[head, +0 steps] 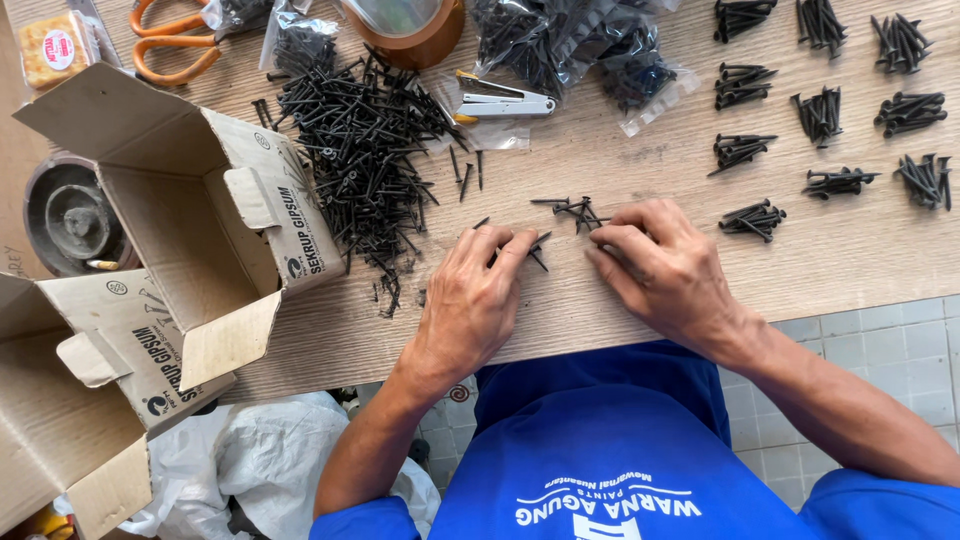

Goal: The person sorts black nails on a wooden table, picking them up from a large pile and arranging them into smaller, organized groups. The person uses both hands to handle the nails, occasionally moving them between different piles on the table surface.

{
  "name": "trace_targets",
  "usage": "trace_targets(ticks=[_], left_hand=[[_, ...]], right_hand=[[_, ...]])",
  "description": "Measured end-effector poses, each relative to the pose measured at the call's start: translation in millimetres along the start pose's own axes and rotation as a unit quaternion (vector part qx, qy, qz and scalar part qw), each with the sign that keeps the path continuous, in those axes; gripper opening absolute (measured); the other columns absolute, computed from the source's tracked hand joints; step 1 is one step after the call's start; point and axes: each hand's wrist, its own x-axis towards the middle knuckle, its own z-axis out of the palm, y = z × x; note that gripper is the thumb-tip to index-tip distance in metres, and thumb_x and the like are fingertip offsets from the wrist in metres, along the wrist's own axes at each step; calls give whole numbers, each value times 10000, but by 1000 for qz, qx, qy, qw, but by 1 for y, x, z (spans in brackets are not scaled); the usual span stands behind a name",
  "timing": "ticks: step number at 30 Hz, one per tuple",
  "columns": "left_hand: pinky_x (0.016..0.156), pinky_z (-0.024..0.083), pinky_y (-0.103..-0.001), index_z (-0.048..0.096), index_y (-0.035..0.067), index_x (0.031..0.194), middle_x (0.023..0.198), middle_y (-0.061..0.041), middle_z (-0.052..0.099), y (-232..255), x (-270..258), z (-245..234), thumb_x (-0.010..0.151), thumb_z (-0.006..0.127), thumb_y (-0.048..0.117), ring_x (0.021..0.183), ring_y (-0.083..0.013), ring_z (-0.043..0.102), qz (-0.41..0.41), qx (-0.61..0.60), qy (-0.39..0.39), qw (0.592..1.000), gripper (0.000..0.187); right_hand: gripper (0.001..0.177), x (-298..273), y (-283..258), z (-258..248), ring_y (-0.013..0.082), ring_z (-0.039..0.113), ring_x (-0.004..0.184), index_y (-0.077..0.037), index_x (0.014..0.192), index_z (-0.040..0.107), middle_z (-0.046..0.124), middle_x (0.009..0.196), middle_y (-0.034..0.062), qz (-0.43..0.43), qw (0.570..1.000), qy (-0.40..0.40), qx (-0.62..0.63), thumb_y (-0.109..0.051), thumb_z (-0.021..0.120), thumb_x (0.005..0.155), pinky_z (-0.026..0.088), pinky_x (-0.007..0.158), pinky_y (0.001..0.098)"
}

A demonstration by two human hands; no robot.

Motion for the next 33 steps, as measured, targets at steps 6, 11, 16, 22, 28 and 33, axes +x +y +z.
trace_targets(ticks=[6, 11, 16, 22, 28, 33], left_hand=[[763, 567, -430, 678, 65, 1259, 1029, -104, 579, -1, -3, 17, 1025, 675, 183, 926, -328, 639, 2, 21, 32, 999, 263], [786, 578, -397, 697, 73, 1169, 996, -82, 571, -6, -11, 26, 1041, 695, 214, 905, -299, 641, 6, 0, 69, 998, 190], [804, 589, -396, 709, 77, 1032, 981, -77, 592, -4, -17, 28, 1028, 717, 176, 892, -289, 649, 12, -17, 116, 993, 100], [830, 607, -396, 712, 69, 1005, 1012, -85, 686, -1, -24, 35, 1001, 735, 61, 920, -289, 699, 23, -54, 138, 989, 25], [814, 603, -412, 709, 40, 1038, 973, -108, 686, -1, -23, 33, 997, 719, 13, 882, -326, 701, 39, -75, 150, 985, 51], [827, 611, -427, 713, 38, 1177, 992, -110, 717, -1, -27, 34, 1012, 708, 39, 897, -331, 709, 19, -96, 145, 985, 165]], right_hand=[[84, -6, 3, 15, 289, 731, 907, -80, 1035, 735, 662, 930, 78, 20, 999, 12, -26, -126, 798, 1006, 615, 783, 379], [113, -9, 6, 13, 281, 734, 890, -77, 1091, 749, 667, 899, 70, 37, 999, 16, 16, -147, 798, 1018, 610, 753, 382], [130, 4, 4, 7, 316, 731, 914, -31, 1137, 757, 672, 945, 113, 13, 1000, 9, -14, -106, 771, 1032, 619, 772, 409], [76, 9, -2, 10, 289, 691, 914, -54, 1084, 720, 592, 944, 95, -10, 988, -7, -155, -74, 739, 1013, 623, 776, 388], [43, 5, 20, 8, 352, 683, 970, -21, 1115, 675, 595, 991, 123, 20, 998, -42, -51, -50, 663, 1086, 596, 855, 443], [91, 22, 13, -11, 362, 718, 945, -25, 1147, 714, 665, 906, 129, 33, 996, -75, 39, -41, 629, 1120, 596, 850, 441]])
